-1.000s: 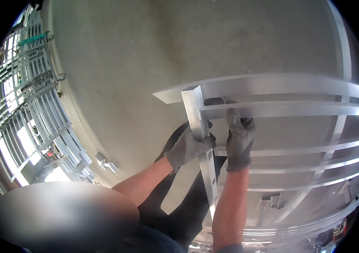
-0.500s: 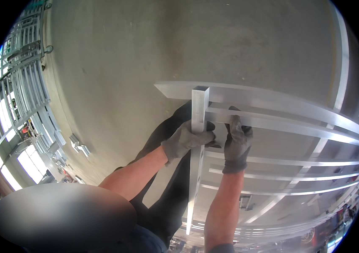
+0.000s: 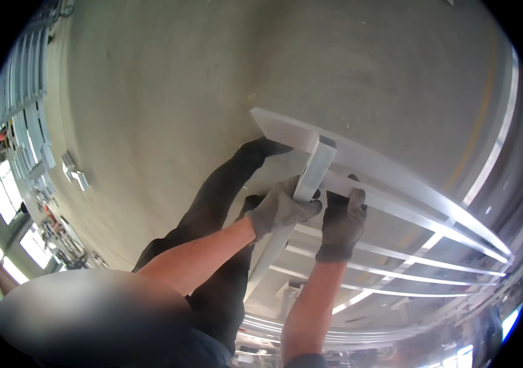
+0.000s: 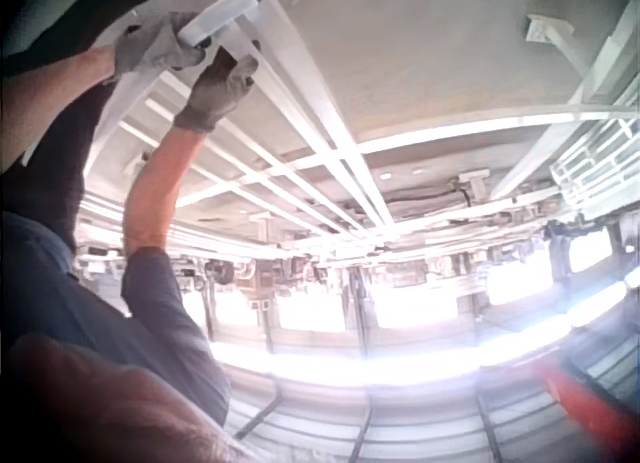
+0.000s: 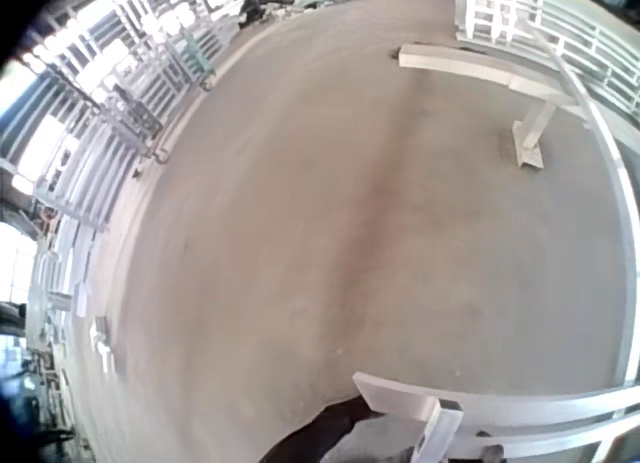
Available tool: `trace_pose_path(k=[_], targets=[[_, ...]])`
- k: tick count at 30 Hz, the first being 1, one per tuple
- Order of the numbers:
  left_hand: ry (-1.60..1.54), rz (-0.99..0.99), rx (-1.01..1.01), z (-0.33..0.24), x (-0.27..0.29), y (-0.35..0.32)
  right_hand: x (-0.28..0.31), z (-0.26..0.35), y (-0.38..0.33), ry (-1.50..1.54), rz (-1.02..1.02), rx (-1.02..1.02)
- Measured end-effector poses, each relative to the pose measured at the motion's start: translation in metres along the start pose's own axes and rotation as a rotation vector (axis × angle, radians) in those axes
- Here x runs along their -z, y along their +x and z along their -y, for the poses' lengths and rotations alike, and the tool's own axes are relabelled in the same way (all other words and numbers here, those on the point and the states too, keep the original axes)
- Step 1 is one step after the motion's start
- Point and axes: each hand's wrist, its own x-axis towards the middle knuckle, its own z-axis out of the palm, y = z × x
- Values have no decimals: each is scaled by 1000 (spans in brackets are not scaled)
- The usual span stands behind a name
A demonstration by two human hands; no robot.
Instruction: The person assembles a white metal frame by hand, picking up long bars and cross pieces from the floor and inserting them into slots on a larger frame. The person repeatedly lifts, aligns, and secures components while moving around the workshop floor.
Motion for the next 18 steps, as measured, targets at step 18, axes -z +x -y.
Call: trace_pose_path(k=[18], targets=[[2,-51,-89,7,-14,2,-11,17,-7,-120,-99,-65]])
